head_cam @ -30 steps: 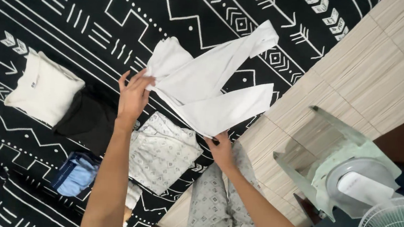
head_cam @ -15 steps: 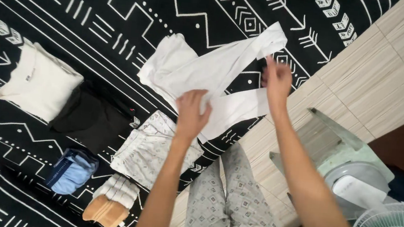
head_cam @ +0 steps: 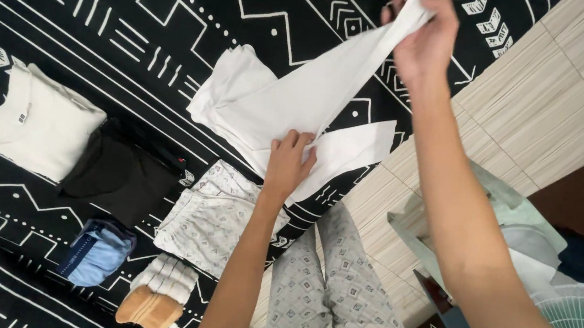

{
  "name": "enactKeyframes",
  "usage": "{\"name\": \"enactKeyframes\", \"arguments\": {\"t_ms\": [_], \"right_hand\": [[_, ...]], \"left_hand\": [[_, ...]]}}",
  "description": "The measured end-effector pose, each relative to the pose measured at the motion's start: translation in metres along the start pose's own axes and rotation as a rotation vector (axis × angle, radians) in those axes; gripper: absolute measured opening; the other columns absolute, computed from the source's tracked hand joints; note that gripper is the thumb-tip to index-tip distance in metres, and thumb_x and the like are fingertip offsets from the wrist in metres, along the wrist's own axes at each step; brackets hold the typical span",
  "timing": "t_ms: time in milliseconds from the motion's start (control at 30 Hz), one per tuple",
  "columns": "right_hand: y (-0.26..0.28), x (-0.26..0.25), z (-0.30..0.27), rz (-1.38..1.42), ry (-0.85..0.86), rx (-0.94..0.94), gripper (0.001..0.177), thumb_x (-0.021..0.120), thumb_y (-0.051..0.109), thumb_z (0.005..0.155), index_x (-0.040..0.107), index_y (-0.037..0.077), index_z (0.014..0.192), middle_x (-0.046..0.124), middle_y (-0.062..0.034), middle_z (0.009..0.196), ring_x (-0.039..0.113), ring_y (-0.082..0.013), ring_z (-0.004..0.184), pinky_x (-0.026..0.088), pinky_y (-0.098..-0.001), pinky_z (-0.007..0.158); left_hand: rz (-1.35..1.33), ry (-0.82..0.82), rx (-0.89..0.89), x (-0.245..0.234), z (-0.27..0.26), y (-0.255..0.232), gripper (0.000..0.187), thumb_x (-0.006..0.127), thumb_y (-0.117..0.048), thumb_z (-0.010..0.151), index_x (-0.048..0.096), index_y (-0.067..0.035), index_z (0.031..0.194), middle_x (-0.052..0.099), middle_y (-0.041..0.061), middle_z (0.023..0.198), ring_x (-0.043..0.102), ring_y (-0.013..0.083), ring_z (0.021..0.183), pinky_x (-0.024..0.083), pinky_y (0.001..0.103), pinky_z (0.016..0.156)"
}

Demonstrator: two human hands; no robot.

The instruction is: Folding various items of laundry and organizing them on a bed surface.

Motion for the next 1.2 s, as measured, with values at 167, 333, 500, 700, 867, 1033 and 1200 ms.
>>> {"name": "enactKeyframes", "arguments": {"t_ms": [167, 333, 500, 700, 867, 1033, 1200], "right_hand": [[-0.003, -0.051, 0.019, 0.065, -0.022, 0.048, 0.035, 0.073, 0.023, 0.098, 0.059, 0.002, 0.123, 0.063, -0.0114, 0.12, 0.062, -0.026, 0.114, 0.051, -0.0459, 0.107], [-0.011, -0.118, 0.022, -0.17, -0.329, 0.155, 0.041, 0.075, 0.036, 0.084, 0.068, 0.011, 0.116, 0.063, -0.01, 0.123, 0.059, -0.0258, 0.115, 0.048, -0.05, 0.104], [0.014, -0.087, 0.017, 0.213, 0.063, 0.174, 0.036, 0.068, 0.039, 0.081, 0.068, 0.016, 0.109, 0.064, -0.0053, 0.124, 0.057, -0.0244, 0.127, 0.036, -0.0653, 0.125], [0.031, -0.106, 0.024, 0.646, -0.03, 0.204, 0.028, 0.046, 0.05, 0.102, 0.047, 0.023, 0.096, 0.058, -0.0027, 0.125, 0.052, -0.0232, 0.133, 0.022, -0.0724, 0.122], [0.048, -0.134, 0.012, 0.083, 0.057, -0.047, 0.072, 0.063, 0.065, 0.086, 0.06, 0.017, 0.14, 0.057, -0.0057, 0.14, 0.056, -0.0216, 0.136, 0.026, -0.0429, 0.126], [0.052, -0.19, -0.043, -0.77, -0.73, -0.219, 0.062, 0.073, 0.059, 0.088, 0.052, 0.011, 0.122, 0.062, -0.0075, 0.119, 0.064, -0.0174, 0.108, 0.061, -0.0394, 0.087], [-0.012, -0.18, -0.094, -0.874, -0.498, 0.279, 0.042, 0.075, 0.046, 0.09, 0.062, 0.008, 0.1, 0.064, -0.0018, 0.088, 0.059, -0.0179, 0.083, 0.05, -0.0337, 0.067]], "left_hand": [[0.001, -0.059, -0.065, -0.009, -0.003, -0.005, 0.024, 0.073, -0.022, 0.093, 0.067, -0.011, 0.112, 0.064, 0.007, 0.1, 0.061, 0.0273, 0.093, 0.04, 0.042, 0.083], [0.001, -0.052, -0.034, -0.019, -0.004, -0.008, 0.023, 0.074, -0.023, 0.09, 0.071, -0.01, 0.11, 0.062, 0.007, 0.096, 0.06, 0.0253, 0.096, 0.039, 0.041, 0.087], [-0.007, 0.021, -0.007, -0.017, -0.008, 0.008, 0.022, 0.073, -0.017, 0.087, 0.071, -0.013, 0.109, 0.061, 0.006, 0.102, 0.057, 0.0266, 0.103, 0.035, 0.044, 0.095], [-0.044, 0.083, -0.013, -0.017, -0.007, 0.005, 0.023, 0.072, -0.011, 0.084, 0.074, -0.016, 0.107, 0.061, 0.004, 0.1, 0.056, 0.025, 0.104, 0.032, 0.043, 0.098], [-0.031, 0.035, -0.046, -0.015, -0.004, 0.006, 0.018, 0.077, -0.02, 0.086, 0.072, -0.014, 0.102, 0.062, 0.004, 0.101, 0.056, 0.0254, 0.103, 0.032, 0.042, 0.096], [-0.046, 0.018, -0.072, -0.013, -0.004, 0.007, 0.023, 0.08, -0.027, 0.085, 0.069, -0.011, 0.098, 0.063, 0.003, 0.1, 0.057, 0.0248, 0.1, 0.031, 0.043, 0.093], [-0.011, 0.015, -0.022, -0.012, -0.005, 0.011, 0.019, 0.078, -0.026, 0.089, 0.073, -0.012, 0.101, 0.063, 0.004, 0.102, 0.057, 0.0249, 0.103, 0.032, 0.042, 0.095]]}}
Point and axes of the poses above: each hand's wrist, its own z-axis towards the middle knuckle, its own x-axis out of the palm, y = z × x, the point moved 7 cm from there along z, towards the middle knuckle
